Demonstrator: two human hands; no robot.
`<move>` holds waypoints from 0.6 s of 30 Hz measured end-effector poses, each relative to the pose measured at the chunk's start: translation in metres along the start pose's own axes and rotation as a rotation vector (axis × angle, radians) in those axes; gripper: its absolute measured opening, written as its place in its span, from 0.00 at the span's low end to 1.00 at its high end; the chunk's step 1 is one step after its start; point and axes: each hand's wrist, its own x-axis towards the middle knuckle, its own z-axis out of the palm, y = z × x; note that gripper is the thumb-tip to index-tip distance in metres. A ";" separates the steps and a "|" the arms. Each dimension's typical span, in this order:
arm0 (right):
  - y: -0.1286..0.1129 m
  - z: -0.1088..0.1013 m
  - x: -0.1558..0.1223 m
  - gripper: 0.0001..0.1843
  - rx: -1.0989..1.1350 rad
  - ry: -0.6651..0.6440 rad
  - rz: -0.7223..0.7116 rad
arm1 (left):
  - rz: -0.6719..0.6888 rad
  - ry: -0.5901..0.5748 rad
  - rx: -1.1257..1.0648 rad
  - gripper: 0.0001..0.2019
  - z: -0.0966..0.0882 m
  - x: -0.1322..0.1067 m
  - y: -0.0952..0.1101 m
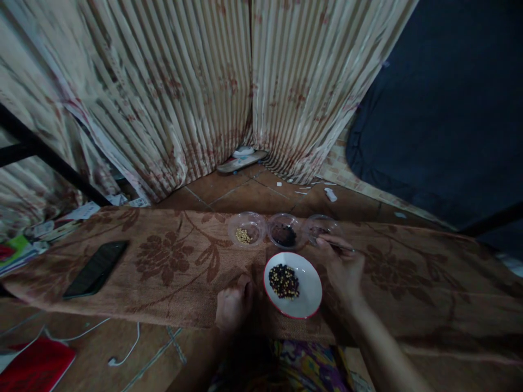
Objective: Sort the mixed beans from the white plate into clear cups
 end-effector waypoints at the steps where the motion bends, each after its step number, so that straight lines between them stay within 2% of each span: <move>1: 0.001 0.001 -0.003 0.10 0.000 0.002 0.011 | 0.002 0.000 -0.006 0.11 0.000 0.000 0.000; 4: 0.011 -0.007 -0.021 0.11 -0.042 -0.047 0.081 | 0.000 -0.005 -0.014 0.11 0.000 0.000 -0.001; 9: 0.030 -0.037 -0.047 0.15 -0.175 -0.216 0.169 | 0.004 -0.011 -0.022 0.10 -0.001 0.001 0.000; 13: 0.034 -0.048 -0.055 0.15 -0.278 -0.346 0.131 | -0.005 -0.008 -0.013 0.11 -0.002 0.001 0.001; 18: 0.029 -0.043 -0.060 0.13 -0.305 -0.406 0.052 | -0.025 -0.020 0.018 0.11 -0.002 0.001 0.003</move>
